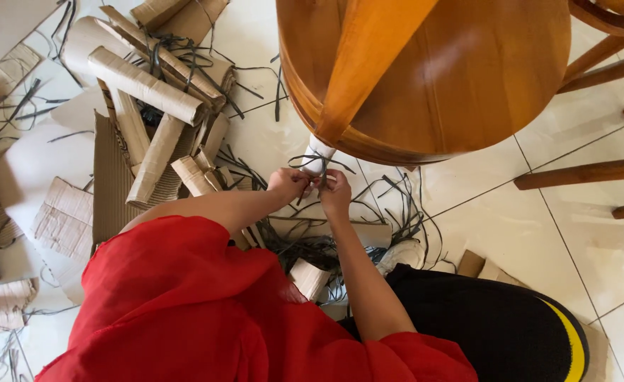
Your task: Wrapping a wooden chair leg with protective paper and securing it with plastic ties
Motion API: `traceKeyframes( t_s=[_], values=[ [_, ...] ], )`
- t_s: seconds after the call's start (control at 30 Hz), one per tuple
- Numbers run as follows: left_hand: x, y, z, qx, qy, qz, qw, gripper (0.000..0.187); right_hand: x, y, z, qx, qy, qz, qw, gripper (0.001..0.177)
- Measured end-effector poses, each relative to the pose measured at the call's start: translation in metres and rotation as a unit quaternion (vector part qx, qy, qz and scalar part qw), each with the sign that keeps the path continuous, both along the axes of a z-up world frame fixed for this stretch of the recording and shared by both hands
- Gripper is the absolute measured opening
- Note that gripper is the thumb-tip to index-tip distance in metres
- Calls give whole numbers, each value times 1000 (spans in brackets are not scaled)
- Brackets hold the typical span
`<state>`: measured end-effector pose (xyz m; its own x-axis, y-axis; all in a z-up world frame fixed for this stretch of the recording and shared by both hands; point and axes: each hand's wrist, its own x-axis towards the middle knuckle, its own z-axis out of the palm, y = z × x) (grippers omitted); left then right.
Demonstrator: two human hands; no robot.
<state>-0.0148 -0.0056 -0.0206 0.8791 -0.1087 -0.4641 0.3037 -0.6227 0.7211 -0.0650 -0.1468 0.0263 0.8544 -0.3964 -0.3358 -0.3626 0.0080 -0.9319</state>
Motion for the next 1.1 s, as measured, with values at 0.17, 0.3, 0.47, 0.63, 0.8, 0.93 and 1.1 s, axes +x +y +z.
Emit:
traceKeyframes(
  t_s=[0.17,0.3,0.47,0.63,0.8,0.93,1.1],
  values=[
    [2,-3,-25,-16,11,4,1000,22,-1,-4,-11,-6,-38,43,998,37],
    [10,-5,-46,-29,23,13,999,22,-3,-4,-6,-30,-60,54,996,38],
    [4,0,-2,-218,78,81,969,19,-6,5,10,-49,-80,32,995,45],
    [5,6,-9,-216,67,63,972,22,-7,8,19,-50,-74,-4,996,59],
    [7,5,-18,-99,36,-6,994,27,-2,5,20,-51,-74,-24,996,63],
    [8,7,-25,-96,33,-14,995,27,-1,7,13,-127,-74,-1,989,60],
    [9,-1,-31,-165,49,28,985,30,1,-3,4,-151,-79,41,984,56]
  ],
)
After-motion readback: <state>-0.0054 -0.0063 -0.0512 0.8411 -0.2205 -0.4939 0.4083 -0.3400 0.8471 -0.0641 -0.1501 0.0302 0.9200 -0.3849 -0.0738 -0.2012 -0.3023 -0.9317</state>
